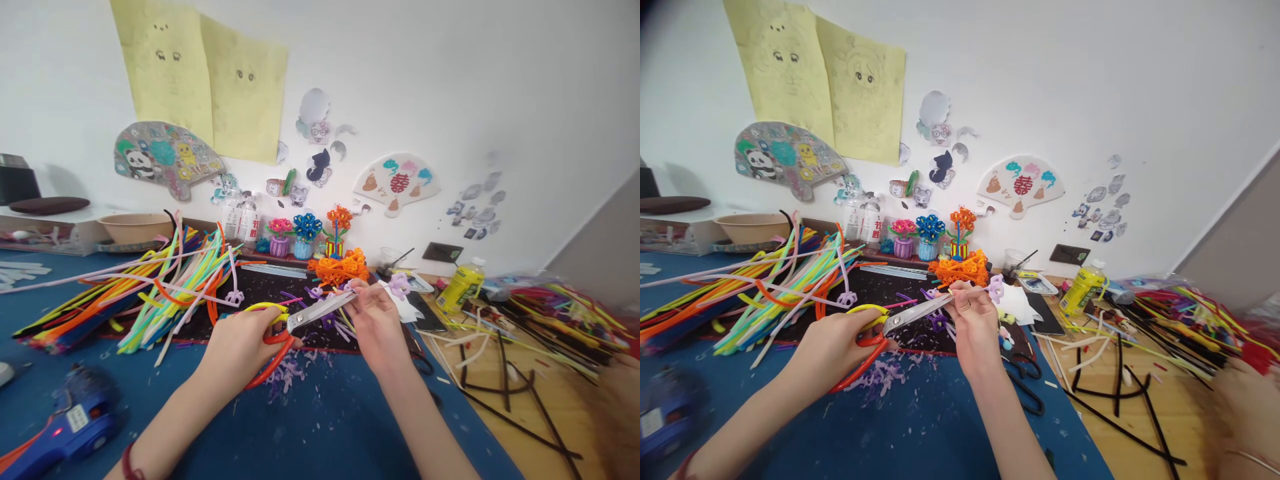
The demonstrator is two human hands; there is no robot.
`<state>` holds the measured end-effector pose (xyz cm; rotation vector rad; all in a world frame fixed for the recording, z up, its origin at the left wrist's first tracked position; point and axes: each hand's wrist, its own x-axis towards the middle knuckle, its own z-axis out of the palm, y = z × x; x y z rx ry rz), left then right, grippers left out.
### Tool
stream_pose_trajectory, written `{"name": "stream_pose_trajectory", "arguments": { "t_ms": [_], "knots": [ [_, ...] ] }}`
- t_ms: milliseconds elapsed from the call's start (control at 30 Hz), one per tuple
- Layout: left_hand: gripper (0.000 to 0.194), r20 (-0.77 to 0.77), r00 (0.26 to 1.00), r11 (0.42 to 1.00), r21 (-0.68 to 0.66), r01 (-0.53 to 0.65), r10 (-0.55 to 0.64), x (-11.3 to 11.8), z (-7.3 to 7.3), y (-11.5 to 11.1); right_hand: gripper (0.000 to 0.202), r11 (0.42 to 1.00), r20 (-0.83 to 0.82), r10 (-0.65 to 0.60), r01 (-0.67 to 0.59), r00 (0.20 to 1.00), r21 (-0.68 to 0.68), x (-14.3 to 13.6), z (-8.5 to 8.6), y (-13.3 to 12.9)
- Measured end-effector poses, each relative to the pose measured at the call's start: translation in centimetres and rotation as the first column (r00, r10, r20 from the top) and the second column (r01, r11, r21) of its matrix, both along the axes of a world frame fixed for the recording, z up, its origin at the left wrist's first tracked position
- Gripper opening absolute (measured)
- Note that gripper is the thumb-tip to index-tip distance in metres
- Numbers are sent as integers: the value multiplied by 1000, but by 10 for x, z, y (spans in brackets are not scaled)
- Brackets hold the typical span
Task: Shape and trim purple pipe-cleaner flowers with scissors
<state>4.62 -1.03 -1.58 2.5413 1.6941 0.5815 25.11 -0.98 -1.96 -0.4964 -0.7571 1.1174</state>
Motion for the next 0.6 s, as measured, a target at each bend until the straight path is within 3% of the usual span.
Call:
{"name": "stream_pose_trajectory", "arguments": {
  "t_ms": [600],
  "knots": [
    [35,-31,1000,1000,-19,0,0,-1,-3,5,24,999,46,-51,50,998,13,0,-1,1]
  ]
}}
